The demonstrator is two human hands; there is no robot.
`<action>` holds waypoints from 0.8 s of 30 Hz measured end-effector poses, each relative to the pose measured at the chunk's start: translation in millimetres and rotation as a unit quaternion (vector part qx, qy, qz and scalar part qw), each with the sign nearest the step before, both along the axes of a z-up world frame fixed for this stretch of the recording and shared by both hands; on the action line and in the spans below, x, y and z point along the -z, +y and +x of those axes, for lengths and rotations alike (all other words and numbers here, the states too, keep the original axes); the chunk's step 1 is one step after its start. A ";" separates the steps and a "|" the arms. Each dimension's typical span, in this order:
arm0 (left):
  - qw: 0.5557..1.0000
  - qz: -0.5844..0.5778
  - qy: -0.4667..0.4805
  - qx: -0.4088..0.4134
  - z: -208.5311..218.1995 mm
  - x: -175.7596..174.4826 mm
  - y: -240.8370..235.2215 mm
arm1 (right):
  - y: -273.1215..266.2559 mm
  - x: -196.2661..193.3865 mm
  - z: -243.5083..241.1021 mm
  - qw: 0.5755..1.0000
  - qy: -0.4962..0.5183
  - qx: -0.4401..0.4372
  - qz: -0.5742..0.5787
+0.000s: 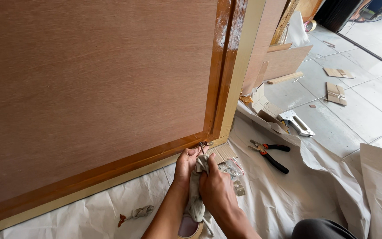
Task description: The person attaches a metal bracket to the bottom corner of a wooden furniture panel using a screwdriver and screws. They position the bracket, drive screws into the wood, and then wipe the area with a cloth.
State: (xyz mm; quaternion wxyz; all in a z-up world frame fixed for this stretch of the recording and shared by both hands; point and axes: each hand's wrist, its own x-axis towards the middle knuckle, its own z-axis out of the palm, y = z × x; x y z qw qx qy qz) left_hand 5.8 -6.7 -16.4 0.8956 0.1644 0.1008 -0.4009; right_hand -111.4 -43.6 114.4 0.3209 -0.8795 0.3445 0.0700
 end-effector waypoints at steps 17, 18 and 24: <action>0.999 -0.008 -0.036 0.017 -6.0 -0.2 1.4 | -45.8 35.0 -8.9 0.704 -0.202 0.279 0.621; 0.998 -0.029 -0.050 0.010 -8.9 3.0 1.6 | -45.0 21.1 -18.1 0.794 -0.194 0.235 0.526; 0.999 -0.019 -0.035 0.018 -14.5 -26.3 3.2 | -46.6 4.1 -17.4 0.992 -0.004 -0.093 -0.087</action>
